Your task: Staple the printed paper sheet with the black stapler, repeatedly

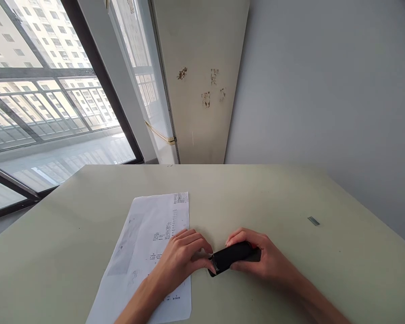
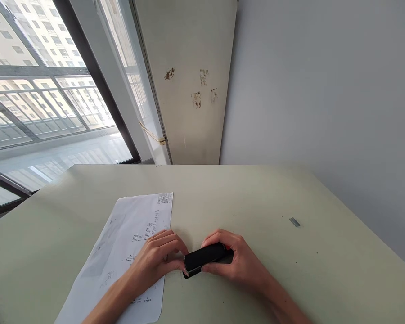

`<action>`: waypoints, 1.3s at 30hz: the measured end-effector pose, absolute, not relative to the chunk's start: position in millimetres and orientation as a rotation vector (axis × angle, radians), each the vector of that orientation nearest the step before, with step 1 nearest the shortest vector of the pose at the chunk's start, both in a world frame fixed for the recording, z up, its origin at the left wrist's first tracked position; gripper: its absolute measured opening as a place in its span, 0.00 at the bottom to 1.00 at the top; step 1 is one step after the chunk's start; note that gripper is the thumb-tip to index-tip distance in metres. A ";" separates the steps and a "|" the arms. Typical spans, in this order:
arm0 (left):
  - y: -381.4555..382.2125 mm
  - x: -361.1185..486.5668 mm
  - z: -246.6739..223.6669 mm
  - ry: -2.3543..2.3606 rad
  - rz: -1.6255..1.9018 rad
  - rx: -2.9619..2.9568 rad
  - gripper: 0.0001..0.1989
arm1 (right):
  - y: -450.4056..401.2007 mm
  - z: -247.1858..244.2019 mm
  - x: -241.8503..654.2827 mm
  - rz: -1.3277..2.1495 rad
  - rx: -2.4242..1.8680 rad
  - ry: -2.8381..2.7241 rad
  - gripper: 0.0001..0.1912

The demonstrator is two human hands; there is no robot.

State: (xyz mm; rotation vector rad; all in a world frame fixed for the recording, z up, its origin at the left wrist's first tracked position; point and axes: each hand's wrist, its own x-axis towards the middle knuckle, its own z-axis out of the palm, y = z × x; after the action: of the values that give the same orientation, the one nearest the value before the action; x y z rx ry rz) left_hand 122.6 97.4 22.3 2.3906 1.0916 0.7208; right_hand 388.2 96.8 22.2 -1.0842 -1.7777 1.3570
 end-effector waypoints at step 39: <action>171.5 -0.2 20.8 2.130 0.749 2.200 0.21 | 97.1 15.5 376.1 1.251 -1.215 -1.655 0.13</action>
State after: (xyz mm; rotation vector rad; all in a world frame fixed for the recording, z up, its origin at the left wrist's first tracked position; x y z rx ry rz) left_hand -0.2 171.5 20.8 2.2002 2.1298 0.7491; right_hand 376.1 97.1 15.5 -1.2151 -1.6553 1.2509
